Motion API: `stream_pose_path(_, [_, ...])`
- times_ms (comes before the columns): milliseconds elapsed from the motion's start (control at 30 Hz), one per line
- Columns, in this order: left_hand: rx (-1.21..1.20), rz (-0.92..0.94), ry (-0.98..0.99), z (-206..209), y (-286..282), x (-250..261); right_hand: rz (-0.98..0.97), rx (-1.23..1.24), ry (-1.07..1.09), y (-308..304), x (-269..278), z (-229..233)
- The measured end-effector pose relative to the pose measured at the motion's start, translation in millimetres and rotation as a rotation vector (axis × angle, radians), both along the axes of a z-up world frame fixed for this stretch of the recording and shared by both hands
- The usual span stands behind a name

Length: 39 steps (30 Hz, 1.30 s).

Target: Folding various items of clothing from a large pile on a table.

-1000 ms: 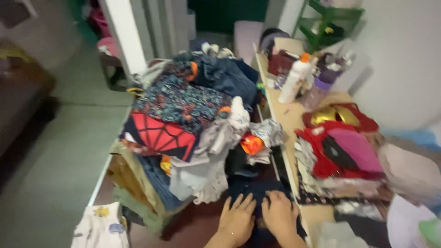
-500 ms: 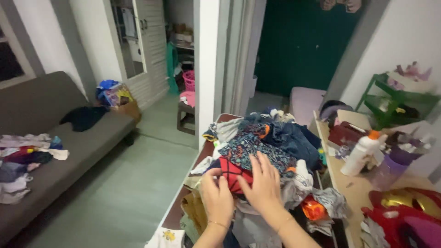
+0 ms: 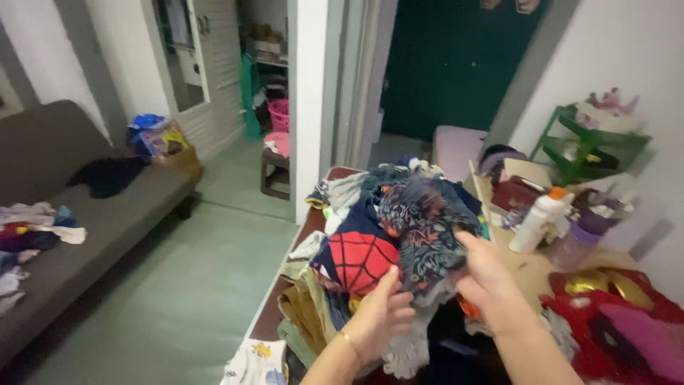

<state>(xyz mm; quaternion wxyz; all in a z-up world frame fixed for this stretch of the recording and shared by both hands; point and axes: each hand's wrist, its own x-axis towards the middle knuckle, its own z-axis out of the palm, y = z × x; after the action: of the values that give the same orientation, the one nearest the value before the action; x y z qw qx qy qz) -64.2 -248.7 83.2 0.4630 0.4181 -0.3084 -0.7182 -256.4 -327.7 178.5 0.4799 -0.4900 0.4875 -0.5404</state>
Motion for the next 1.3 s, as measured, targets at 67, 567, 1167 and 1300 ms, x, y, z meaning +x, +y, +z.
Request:
stream_pose_path(67, [0.155, -0.174, 0.595, 1.1, 30.3, -9.5, 0.183, 0.404, -0.526, 59.6, -10.7, 24.5])
stream_pose_path(567, [0.028, 0.12, -0.709, -176.6, 205.5, 45.5, 0.095, 0.983, -0.418, 288.6, -105.4, -209.4])
stream_pose_path(1167, [-0.215, 0.281, -0.022, 42.0, 198.0, 118.7, -0.298, 0.438, -0.686, 277.8, -153.8, -130.1])
stream_pose_path(1300, [-0.236, 0.237, -0.129, -2.6, 229.9, 156.8, -0.333, 0.431, -0.637, 335.0, -134.4, -139.3])
